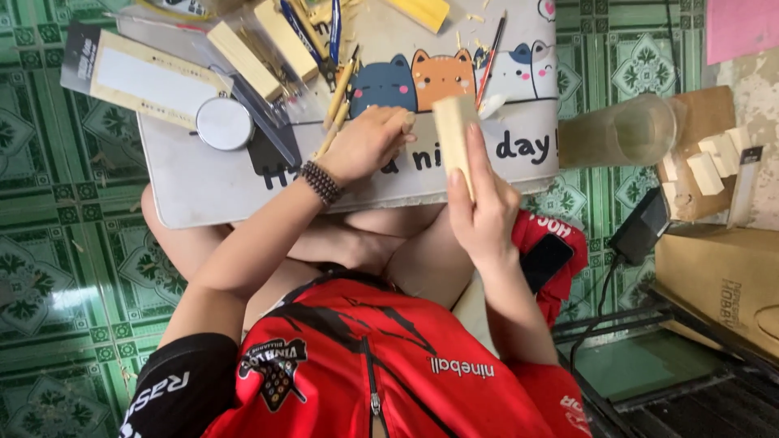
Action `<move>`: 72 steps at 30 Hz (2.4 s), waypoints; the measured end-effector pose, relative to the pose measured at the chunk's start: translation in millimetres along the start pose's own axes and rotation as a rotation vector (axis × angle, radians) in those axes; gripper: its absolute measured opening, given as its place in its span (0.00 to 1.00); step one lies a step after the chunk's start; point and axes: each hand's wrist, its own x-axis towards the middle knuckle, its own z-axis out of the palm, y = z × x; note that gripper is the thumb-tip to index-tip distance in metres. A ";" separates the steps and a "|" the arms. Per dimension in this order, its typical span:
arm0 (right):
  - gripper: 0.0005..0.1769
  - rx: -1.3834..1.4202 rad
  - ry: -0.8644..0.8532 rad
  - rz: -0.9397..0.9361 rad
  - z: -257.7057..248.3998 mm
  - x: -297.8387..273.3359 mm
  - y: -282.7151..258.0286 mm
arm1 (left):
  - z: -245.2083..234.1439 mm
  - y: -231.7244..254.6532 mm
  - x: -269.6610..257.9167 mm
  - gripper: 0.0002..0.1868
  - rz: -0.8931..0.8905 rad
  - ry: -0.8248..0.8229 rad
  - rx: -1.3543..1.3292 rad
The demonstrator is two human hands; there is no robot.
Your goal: The person carves and shapes a piece of wood using a wood carving knife. They use a sandpaper block to smooth the surfaces of various wooden pieces and then use a small carving tool to detail the end of a wooden block.
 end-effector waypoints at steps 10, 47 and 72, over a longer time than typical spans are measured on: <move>0.28 0.073 -0.140 0.541 86.2 -24.7 56.0 | -18.1 12.1 0.9 0.10 -0.105 0.157 -0.337; 0.25 0.675 0.120 0.041 27.7 47.9 -37.1 | -115.3 18.9 -80.2 0.37 -0.510 0.205 0.002; 0.22 0.181 -0.025 0.135 171.4 -6.9 25.7 | -122.7 -22.8 -185.1 0.25 -0.664 0.580 0.317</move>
